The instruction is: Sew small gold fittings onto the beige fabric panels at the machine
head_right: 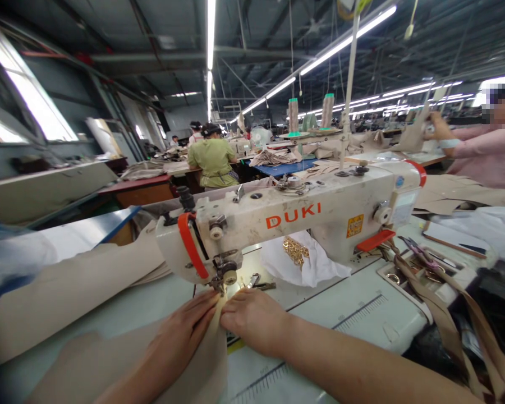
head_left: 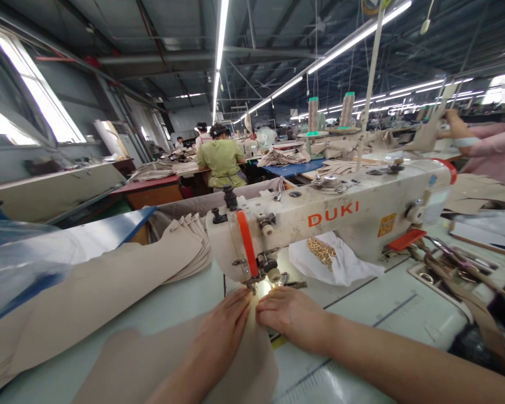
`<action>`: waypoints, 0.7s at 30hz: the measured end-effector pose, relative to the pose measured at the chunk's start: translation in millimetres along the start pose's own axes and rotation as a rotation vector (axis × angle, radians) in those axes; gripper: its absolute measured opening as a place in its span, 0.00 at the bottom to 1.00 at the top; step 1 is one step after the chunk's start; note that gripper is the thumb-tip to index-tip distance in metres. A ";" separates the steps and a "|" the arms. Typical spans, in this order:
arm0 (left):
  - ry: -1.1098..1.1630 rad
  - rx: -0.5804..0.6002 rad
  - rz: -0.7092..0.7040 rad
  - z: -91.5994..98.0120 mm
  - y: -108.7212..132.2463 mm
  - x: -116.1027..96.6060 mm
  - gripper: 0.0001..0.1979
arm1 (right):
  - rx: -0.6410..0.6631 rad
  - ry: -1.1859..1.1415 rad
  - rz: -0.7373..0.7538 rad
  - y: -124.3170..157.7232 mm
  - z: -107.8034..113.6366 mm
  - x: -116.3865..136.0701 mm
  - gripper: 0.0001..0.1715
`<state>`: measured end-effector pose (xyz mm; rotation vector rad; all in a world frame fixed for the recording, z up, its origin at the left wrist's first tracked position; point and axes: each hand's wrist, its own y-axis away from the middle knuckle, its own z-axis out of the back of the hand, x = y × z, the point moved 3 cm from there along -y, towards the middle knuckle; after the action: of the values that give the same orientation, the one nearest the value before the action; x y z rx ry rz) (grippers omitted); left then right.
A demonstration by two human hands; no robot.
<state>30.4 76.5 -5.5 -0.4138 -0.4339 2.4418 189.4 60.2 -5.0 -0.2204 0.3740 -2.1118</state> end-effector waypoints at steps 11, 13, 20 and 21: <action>0.017 -0.018 0.033 1.3 16.3 -2.5 0.15 | -0.025 -0.052 0.061 -0.6 -1.9 6.3 0.09; -0.017 -0.002 0.036 5.4 31.9 -6.5 0.15 | -0.043 -0.073 0.125 0.0 -3.3 16.2 0.11; -0.097 -0.039 0.017 31.7 69.4 -27.0 0.25 | -0.079 -0.113 0.205 1.9 -5.5 33.6 0.11; -0.114 -0.059 -0.045 32.4 77.6 -31.3 0.29 | -0.089 -0.127 0.199 2.6 -4.4 33.0 0.11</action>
<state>1.3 -8.3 -1.7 -0.2877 -0.5591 2.4211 172.4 31.8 -9.7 -0.3536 0.3982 -1.8772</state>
